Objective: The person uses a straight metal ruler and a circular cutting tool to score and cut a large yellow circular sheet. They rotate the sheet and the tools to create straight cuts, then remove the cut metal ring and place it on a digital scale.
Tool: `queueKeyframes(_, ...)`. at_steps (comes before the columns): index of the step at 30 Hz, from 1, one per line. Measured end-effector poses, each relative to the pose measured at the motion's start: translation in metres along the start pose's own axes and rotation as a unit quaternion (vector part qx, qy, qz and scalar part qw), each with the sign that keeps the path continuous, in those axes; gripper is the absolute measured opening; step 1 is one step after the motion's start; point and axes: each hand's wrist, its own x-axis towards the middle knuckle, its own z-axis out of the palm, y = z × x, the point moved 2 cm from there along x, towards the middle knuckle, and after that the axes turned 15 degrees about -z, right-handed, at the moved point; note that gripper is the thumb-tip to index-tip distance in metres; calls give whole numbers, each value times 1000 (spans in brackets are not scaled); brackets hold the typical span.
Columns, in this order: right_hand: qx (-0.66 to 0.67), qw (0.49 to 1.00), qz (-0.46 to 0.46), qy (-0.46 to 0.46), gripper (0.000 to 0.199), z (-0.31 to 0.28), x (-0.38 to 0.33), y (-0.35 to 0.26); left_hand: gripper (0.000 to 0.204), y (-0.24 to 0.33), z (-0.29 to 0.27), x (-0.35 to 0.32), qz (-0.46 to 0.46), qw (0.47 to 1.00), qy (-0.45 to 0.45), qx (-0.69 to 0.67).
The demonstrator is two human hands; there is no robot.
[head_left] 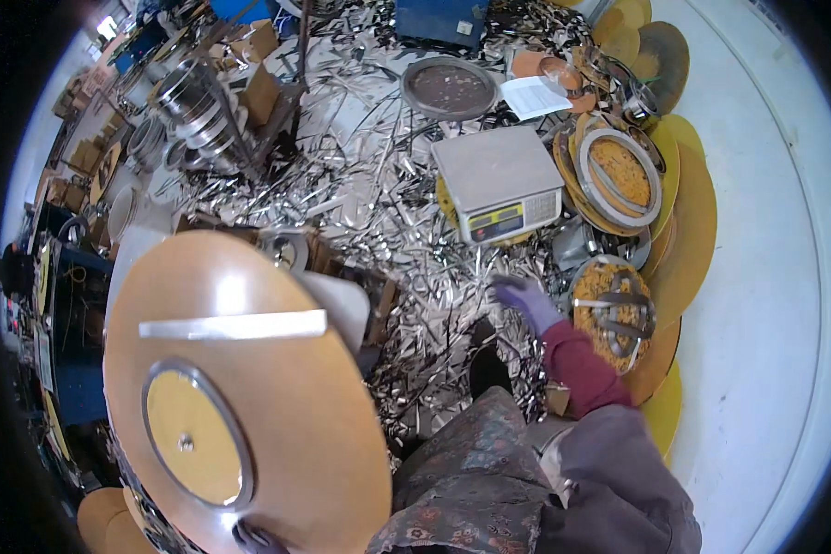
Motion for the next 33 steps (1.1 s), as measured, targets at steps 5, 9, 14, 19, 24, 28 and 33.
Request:
queueKeyframes(5, -694, 714, -52, 71, 67, -263, 142, 8, 43, 68, -32, -51, -123, 961, 3, 248)
queueKeyframes(9, -769, 629, 84, 82, 48, -331, 198, 10, 46, 122, -64, -71, -66, 902, 73, 420)
queueKeyframes(14, -767, 626, 132, -48, 60, -421, 184, 75, 43, 200, -80, -11, -115, 935, 24, 334)
queueKeyframes(19, -797, 580, 126, -113, 54, -417, 185, 5, 42, 262, -107, 21, -111, 925, 61, 359)
queueKeyframes(24, -713, 684, 45, -148, 52, -281, 176, -173, 40, 236, -84, 60, -155, 968, 157, 117)
queueKeyframes(28, -627, 684, -287, -239, 48, -147, 142, -236, 46, 277, -76, 122, -146, 959, 97, -223)
queueKeyframes(33, -495, 570, -419, -505, 46, 125, 45, -321, 54, 260, -104, 182, -112, 817, -91, -559)
